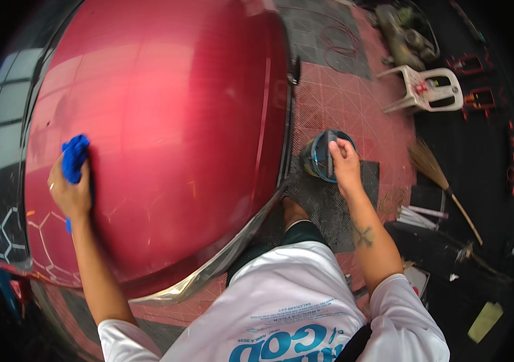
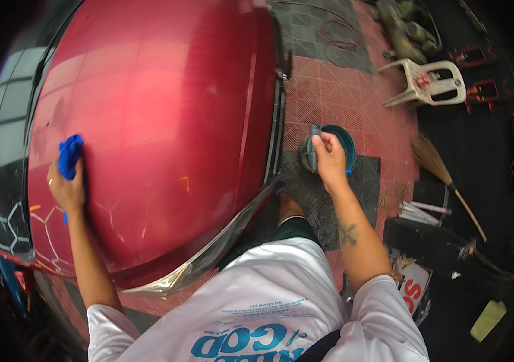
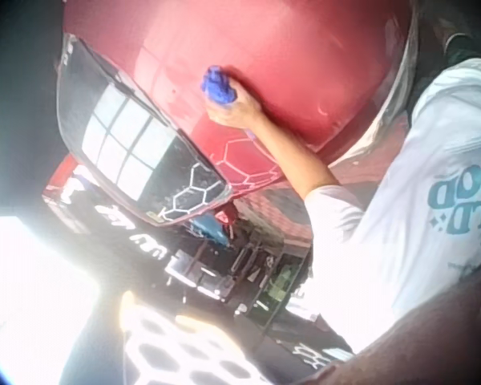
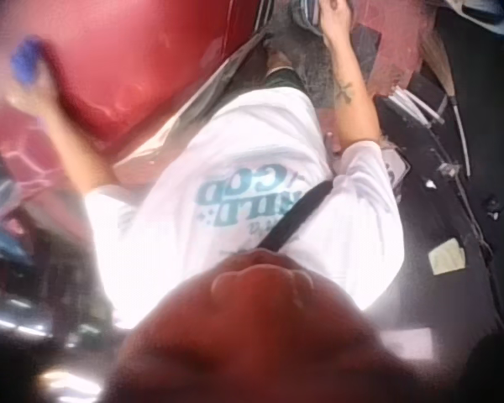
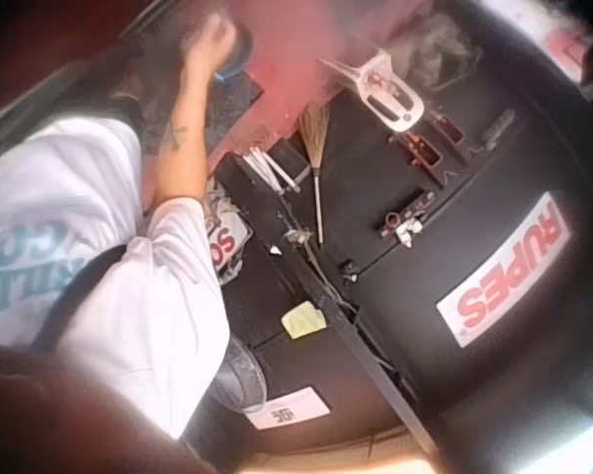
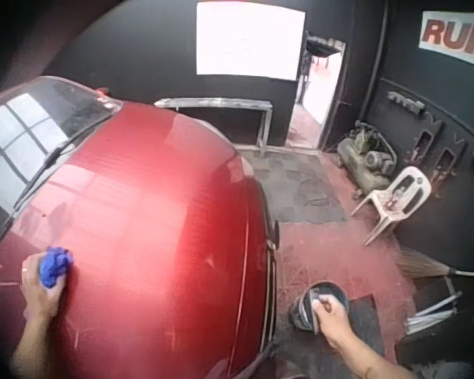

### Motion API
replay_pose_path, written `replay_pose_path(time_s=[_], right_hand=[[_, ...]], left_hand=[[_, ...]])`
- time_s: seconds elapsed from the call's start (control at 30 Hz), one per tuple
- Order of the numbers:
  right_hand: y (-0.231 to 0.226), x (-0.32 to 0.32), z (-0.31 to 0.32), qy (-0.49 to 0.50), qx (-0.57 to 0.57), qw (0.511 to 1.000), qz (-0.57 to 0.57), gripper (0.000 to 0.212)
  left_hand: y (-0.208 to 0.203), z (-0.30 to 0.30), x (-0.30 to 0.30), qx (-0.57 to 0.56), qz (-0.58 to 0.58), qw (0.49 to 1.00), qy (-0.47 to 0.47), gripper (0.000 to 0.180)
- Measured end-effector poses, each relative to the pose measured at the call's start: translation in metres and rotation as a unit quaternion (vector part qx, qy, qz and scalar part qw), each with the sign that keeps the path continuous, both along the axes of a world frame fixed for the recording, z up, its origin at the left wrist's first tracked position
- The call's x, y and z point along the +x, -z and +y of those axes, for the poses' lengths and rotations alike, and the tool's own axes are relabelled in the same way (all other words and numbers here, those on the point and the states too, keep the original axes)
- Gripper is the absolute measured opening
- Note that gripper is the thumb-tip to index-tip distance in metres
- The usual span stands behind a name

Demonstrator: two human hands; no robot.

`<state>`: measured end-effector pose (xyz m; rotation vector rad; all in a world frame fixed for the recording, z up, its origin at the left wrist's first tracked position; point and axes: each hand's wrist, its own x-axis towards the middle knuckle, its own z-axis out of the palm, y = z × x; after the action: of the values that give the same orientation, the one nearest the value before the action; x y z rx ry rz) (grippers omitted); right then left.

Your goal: The person uses a sanding block to rub the hood of a red car, then wipes the area with a blue microfiber cloth. This cycle of sanding and wiping is repeated across different sections of the hood.

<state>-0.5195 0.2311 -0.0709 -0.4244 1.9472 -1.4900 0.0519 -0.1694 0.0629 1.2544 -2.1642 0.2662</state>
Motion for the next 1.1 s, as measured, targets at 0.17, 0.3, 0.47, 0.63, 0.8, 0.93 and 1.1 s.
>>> replay_pose_path(time_s=[0.17,0.3,0.47,0.63,0.8,0.93,1.1], right_hand=[[0.099,-0.107,0.119,0.119,-0.064,0.906,-0.401,0.056],[0.174,-0.16,0.152,0.153,-0.109,0.869,-0.458,0.065],[0.289,-0.24,0.159,0.149,-0.042,0.895,-0.419,0.059],[0.428,-0.309,0.174,0.046,0.275,0.946,-0.165,0.048],[0.52,-0.311,0.17,-0.036,0.45,0.876,0.168,0.064],[0.567,-0.299,0.158,-0.156,0.495,0.837,0.176,0.065],[0.579,-0.319,0.159,-0.077,0.484,0.87,0.051,0.066]], left_hand=[[0.026,0.058,-0.008,0.079,0.049,0.992,-0.087,0.05],[0.066,0.153,-0.018,0.124,0.058,0.985,-0.106,0.068],[0.095,0.226,-0.048,0.076,0.036,0.975,-0.206,0.068],[0.087,0.23,-0.047,0.064,0.0,0.94,-0.335,0.064],[0.07,0.233,-0.003,0.062,-0.023,0.957,-0.281,0.059],[0.061,0.235,0.021,0.049,-0.072,0.956,-0.281,0.053],[0.066,0.239,0.016,0.015,-0.079,0.943,-0.324,0.058]])
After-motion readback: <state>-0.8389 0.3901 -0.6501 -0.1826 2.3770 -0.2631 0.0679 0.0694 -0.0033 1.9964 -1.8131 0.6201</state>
